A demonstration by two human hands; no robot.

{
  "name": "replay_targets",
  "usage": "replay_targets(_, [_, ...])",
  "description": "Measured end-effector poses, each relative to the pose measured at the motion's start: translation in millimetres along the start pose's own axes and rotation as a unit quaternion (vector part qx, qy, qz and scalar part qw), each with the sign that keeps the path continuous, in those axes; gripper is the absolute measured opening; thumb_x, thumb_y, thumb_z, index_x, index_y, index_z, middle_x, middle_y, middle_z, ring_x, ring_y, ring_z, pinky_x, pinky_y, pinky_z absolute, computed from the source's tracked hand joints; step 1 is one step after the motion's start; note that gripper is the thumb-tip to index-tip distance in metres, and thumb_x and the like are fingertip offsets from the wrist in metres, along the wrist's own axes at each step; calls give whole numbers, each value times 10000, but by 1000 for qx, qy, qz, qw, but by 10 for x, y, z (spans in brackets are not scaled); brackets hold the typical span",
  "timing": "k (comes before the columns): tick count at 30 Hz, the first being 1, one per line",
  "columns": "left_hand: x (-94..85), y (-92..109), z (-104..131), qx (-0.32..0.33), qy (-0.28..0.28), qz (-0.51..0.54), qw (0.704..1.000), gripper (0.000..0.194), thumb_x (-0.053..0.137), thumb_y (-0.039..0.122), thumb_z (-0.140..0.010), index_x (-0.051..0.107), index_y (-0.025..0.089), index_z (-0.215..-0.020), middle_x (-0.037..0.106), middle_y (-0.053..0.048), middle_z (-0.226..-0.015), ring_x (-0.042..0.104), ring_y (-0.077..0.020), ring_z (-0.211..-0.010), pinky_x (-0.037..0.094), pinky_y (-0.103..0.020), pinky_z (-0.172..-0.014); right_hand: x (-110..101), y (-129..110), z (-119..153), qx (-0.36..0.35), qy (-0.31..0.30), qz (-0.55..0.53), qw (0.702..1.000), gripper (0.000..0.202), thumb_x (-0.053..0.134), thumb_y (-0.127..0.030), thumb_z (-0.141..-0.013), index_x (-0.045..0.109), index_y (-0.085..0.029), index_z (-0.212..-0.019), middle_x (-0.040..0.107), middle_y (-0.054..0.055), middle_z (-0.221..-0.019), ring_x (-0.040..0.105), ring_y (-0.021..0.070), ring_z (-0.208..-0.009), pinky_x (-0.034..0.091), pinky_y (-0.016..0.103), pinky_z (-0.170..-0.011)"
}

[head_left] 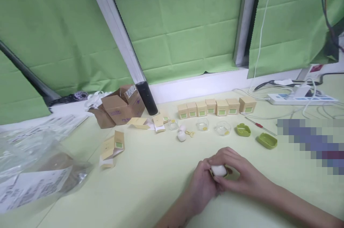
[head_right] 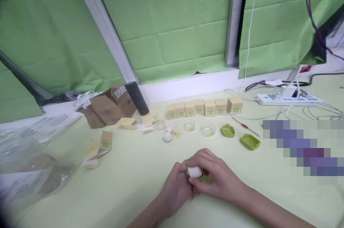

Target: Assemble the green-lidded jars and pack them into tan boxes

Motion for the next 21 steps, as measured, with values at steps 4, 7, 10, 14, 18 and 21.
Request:
replay_targets(4, [-107,132,25,79,70,-104,989,457,625,407,-704,426,180,-1047,574,-32,-891,407,-65,-521,258,-240,-518,-88,110,-3,50,6,-32,998,444,571,-173,-802,446,-303,-1208,549,46,-1185,526,205,-1053,478,348,-849])
replay_targets(7, [-157,172,55,107,96,-192,971,512,654,378,-728,367,194,-1110,558,4,-827,390,-54,-510,274,-230,-509,-111,183,-4,72,6,-44,996,246,525,-221,-845,531,-285,-1082,614,30,-1018,579,183,-911,497,333,-786])
replay_targets(10, [-158,193,78,122,92,-230,961,462,644,369,-757,360,194,-1076,515,30,-790,388,-53,-541,304,-218,-523,-102,208,-11,86,-9,-41,995,171,536,-248,-839,570,-267,-1006,634,20,-941,590,180,-856,495,340,-786])
replay_targets(14, [-116,232,79,145,74,-238,957,409,636,356,-773,399,189,-1061,524,0,-879,443,-57,-580,351,-219,-545,-102,188,-19,92,-9,-53,994,336,559,-213,-814,504,-288,-1137,590,33,-1103,560,204,-997,469,381,-876])
replay_targets(18, [-119,174,41,157,57,-230,959,431,566,417,-816,400,179,-1135,552,-24,-875,502,-88,-588,410,-256,-571,-26,199,-1,94,-22,-88,991,446,593,-227,-796,453,-296,-1214,528,63,-1217,524,230,-1095,445,421,-931])
replay_targets(21, [-147,118,-8,110,44,-217,969,576,438,542,-842,232,203,-1260,574,-16,-817,518,-119,-569,412,-280,-564,-37,262,12,99,24,-143,984,318,642,-278,-776,514,-258,-1066,502,93,-1262,463,262,-1195,414,443,-963])
Point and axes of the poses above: each hand's wrist, its own z-axis away from the middle knuckle, its own x-axis out of the palm, y = z × x, the point moved 6 cm from there along -z, towards the middle knuckle
